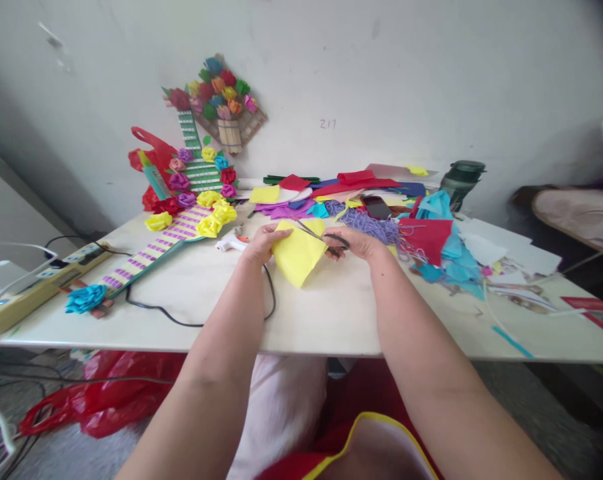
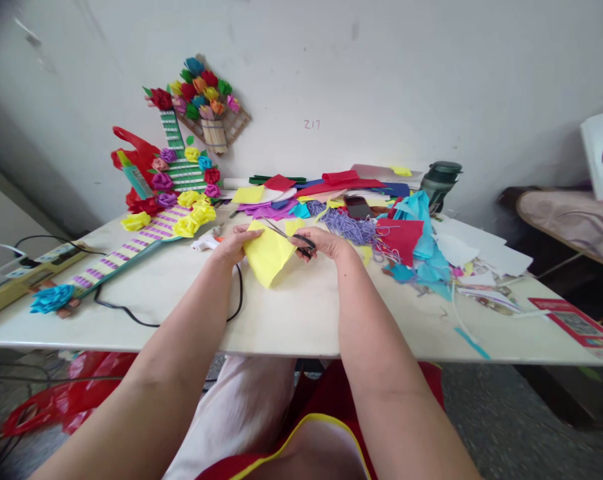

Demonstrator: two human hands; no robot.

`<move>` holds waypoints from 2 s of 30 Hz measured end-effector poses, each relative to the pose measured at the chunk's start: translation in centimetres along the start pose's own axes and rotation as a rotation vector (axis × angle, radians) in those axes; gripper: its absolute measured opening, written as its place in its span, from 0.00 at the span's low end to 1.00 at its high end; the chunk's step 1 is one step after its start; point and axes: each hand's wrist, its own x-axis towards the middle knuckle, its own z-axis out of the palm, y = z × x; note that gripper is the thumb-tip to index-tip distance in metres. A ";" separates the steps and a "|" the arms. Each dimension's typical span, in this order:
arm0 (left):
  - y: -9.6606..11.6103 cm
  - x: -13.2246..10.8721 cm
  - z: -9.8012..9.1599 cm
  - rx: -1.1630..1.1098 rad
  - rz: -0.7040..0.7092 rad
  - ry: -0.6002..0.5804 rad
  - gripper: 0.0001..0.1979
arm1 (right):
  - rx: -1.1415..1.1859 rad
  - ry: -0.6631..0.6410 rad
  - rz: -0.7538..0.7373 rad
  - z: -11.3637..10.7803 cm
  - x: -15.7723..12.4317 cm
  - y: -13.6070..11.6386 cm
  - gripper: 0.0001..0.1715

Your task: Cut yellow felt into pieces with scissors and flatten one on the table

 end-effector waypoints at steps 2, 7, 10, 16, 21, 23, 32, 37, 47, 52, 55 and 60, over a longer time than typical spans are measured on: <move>0.1 -0.1 0.0 0.007 -0.005 0.001 0.16 | -0.007 -0.003 0.003 0.0 0.1 0.0 0.15; 0.1 -0.1 0.0 0.003 -0.012 0.005 0.15 | -0.037 -0.006 0.009 0.1 0.3 -0.1 0.15; 0.0 0.0 0.0 -0.006 -0.015 0.002 0.14 | -0.058 0.004 0.009 0.2 0.3 -0.3 0.15; 0.2 -0.1 0.1 0.000 -0.018 0.011 0.14 | -0.068 0.037 0.031 0.3 0.4 -0.5 0.13; 0.2 -0.1 0.2 -0.008 -0.011 0.018 0.14 | -0.059 0.068 0.045 0.4 0.6 -0.2 0.13; 0.1 -0.1 0.2 -0.014 -0.006 0.023 0.15 | -0.051 0.077 0.053 0.4 0.7 0.0 0.13; -0.1 0.1 -0.1 -0.053 -0.002 0.018 0.14 | 0.023 0.104 0.066 0.3 0.9 0.5 0.13; -0.2 0.2 -0.3 -0.056 0.005 0.024 0.14 | 0.052 0.123 0.062 0.4 0.8 0.4 0.12; -0.2 0.0 0.1 -0.066 -0.033 0.001 0.13 | 0.023 0.059 0.022 0.6 0.4 -0.3 0.14; -0.3 0.1 0.2 -0.059 -0.039 -0.003 0.13 | 0.007 0.085 0.051 0.7 0.6 -0.3 0.13; -0.3 0.1 0.1 -0.061 -0.037 -0.001 0.13 | 0.001 0.094 0.041 0.8 0.6 -0.3 0.13; -0.4 0.1 0.1 -0.062 -0.028 0.007 0.13 | 0.010 0.124 0.040 0.8 0.7 -0.2 0.14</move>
